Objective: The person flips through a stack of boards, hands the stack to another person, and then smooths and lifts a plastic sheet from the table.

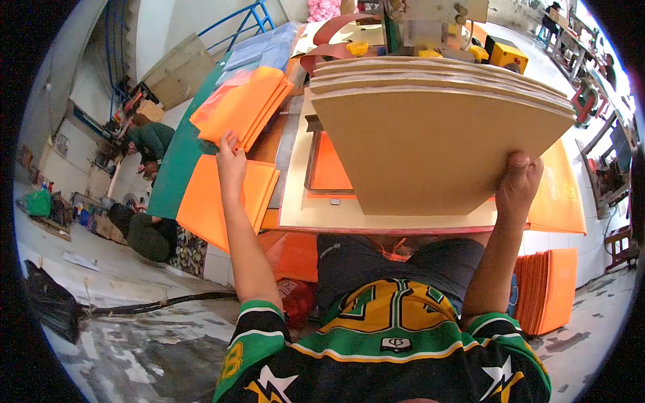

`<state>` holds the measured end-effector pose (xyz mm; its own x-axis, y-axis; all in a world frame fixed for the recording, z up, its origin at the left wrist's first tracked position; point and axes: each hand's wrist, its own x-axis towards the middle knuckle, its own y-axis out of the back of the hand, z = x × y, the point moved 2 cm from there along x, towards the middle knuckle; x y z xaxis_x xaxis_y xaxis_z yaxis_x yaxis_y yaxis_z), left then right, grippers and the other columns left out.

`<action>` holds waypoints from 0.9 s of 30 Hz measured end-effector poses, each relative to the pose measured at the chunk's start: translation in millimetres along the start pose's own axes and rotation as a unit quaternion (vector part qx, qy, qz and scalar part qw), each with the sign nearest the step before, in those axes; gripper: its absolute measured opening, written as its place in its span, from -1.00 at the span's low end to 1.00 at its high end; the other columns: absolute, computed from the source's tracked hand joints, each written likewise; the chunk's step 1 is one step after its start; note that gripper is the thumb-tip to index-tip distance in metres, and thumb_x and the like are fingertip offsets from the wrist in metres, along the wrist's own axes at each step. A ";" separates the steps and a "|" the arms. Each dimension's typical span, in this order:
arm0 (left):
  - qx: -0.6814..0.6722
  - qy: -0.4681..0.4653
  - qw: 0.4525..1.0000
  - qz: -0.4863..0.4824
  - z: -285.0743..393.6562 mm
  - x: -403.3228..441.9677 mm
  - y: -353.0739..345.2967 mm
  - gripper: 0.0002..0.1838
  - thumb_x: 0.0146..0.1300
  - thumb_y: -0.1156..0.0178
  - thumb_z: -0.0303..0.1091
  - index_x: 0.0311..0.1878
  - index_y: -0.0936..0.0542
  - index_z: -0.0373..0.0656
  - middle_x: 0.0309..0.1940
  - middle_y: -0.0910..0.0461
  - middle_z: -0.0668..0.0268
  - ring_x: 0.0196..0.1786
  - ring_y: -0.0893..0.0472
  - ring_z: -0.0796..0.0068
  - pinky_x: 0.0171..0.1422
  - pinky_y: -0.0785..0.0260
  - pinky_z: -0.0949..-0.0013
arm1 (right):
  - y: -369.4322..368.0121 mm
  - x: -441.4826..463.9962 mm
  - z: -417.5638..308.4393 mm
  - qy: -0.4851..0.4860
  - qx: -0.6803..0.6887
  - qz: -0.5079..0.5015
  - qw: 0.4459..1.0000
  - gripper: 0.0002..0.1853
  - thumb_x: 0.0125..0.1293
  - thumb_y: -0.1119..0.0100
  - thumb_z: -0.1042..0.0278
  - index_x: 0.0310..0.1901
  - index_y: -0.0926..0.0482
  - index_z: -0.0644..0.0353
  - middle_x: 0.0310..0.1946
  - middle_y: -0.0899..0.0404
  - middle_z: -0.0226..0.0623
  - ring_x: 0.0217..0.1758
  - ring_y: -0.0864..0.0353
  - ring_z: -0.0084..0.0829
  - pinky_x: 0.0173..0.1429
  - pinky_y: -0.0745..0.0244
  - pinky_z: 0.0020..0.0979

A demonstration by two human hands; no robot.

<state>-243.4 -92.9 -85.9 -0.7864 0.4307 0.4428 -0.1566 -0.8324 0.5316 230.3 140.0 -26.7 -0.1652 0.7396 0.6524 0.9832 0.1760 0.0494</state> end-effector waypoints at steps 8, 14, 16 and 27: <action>0.222 -0.034 0.973 0.056 7.1 -8.8 -7.4 -0.52 0.09 0.07 -0.52 0.15 -0.25 -0.09 0.09 -0.51 0.26 0.11 -0.40 0.18 0.12 -0.14 -0.06 | 5.2 -1.1 14.5 -0.011 -0.004 0.021 1.000 -0.19 0.12 0.04 -0.43 -0.12 -0.46 0.39 -0.22 -0.51 -0.29 -0.12 -0.44 -0.46 -0.01 -0.33 -0.40; 0.223 0.038 0.972 0.070 18.7 -25.3 -9.9 -0.53 0.09 0.06 -0.52 0.12 -0.24 -0.07 0.01 -0.54 0.32 0.10 -0.41 0.18 0.08 -0.13 -0.08 | 7.0 -1.3 19.1 -0.013 0.030 0.012 0.999 -0.18 0.08 -0.04 -0.43 -0.10 -0.45 0.39 -0.20 -0.51 -0.28 -0.10 -0.45 -0.46 0.02 -0.33 -0.39; 0.222 0.026 0.972 0.074 12.5 -26.1 -11.8 -0.53 0.09 0.06 -0.53 0.12 -0.24 -0.07 0.01 -0.54 0.31 0.09 -0.42 0.18 0.07 -0.12 -0.09 | 7.3 -1.0 19.8 -0.017 0.035 0.004 0.999 -0.17 0.08 -0.05 -0.42 -0.09 -0.44 0.39 -0.19 -0.51 -0.28 -0.10 -0.45 -0.45 0.03 -0.33 -0.39; 0.204 0.075 0.976 -0.024 21.2 -38.6 -28.3 -0.52 0.13 0.05 -0.51 0.17 -0.23 -0.06 0.00 -0.55 0.24 0.07 -0.48 0.24 0.12 -0.05 -0.09 | 4.0 -1.3 9.3 -0.029 0.029 0.014 0.999 -0.20 0.09 0.01 -0.46 -0.22 -0.47 0.36 -0.31 -0.51 -0.35 -0.20 -0.44 -0.52 -0.12 -0.35 -0.44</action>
<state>-196.0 -78.5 -102.7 -0.8674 0.3840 0.3165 0.0317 -0.5922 0.8052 233.6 145.8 -34.4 -0.1439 0.7807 0.6081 0.9815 0.1912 -0.0133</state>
